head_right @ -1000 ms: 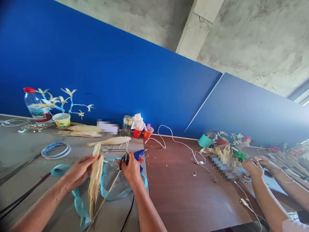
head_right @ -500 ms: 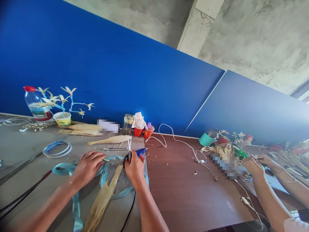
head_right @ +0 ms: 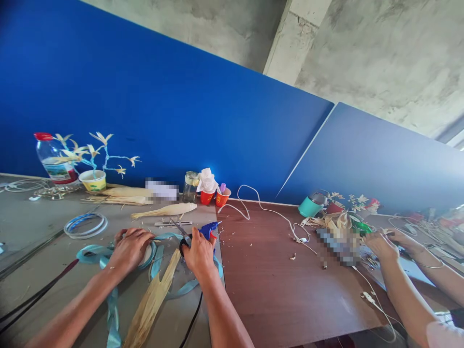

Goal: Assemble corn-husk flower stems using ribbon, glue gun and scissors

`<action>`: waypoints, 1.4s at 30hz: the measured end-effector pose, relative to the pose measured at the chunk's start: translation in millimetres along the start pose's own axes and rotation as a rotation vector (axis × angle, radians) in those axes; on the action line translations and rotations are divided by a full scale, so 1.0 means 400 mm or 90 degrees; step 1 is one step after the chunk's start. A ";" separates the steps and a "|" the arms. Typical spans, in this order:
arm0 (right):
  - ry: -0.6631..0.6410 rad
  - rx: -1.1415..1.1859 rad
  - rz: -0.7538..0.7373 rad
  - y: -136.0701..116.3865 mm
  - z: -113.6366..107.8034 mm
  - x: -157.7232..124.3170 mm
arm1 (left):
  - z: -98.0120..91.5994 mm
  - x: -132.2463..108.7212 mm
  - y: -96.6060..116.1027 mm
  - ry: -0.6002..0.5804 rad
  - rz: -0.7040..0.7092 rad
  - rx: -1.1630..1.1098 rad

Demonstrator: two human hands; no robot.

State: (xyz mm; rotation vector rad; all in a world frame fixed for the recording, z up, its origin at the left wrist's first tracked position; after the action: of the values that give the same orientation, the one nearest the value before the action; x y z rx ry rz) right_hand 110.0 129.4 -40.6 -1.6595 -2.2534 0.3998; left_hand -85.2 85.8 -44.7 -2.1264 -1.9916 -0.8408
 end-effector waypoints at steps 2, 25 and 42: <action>0.001 -0.009 -0.006 -0.003 0.001 -0.004 | -0.010 0.001 -0.008 0.035 -0.016 -0.004; 0.065 0.169 -0.068 -0.030 -0.006 -0.005 | -0.059 -0.009 0.000 0.163 -0.116 -0.409; 0.020 0.780 -0.036 -0.049 -0.017 -0.012 | -0.096 -0.019 0.051 0.215 0.050 -0.101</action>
State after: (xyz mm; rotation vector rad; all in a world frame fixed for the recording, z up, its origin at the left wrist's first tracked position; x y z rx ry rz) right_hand 97.3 119.4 -26.8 -0.8917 -1.4077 1.3538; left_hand -78.1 59.4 -10.0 -1.9615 -1.7130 -1.2838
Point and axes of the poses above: each hand's wrist, its own x-axis towards the middle knuckle, its own z-axis out of the palm, y = z × x, the point moved 7 cm from there along x, towards the middle knuckle, and after that the axes turned 3 degrees about -x, right-handed, at the moved point
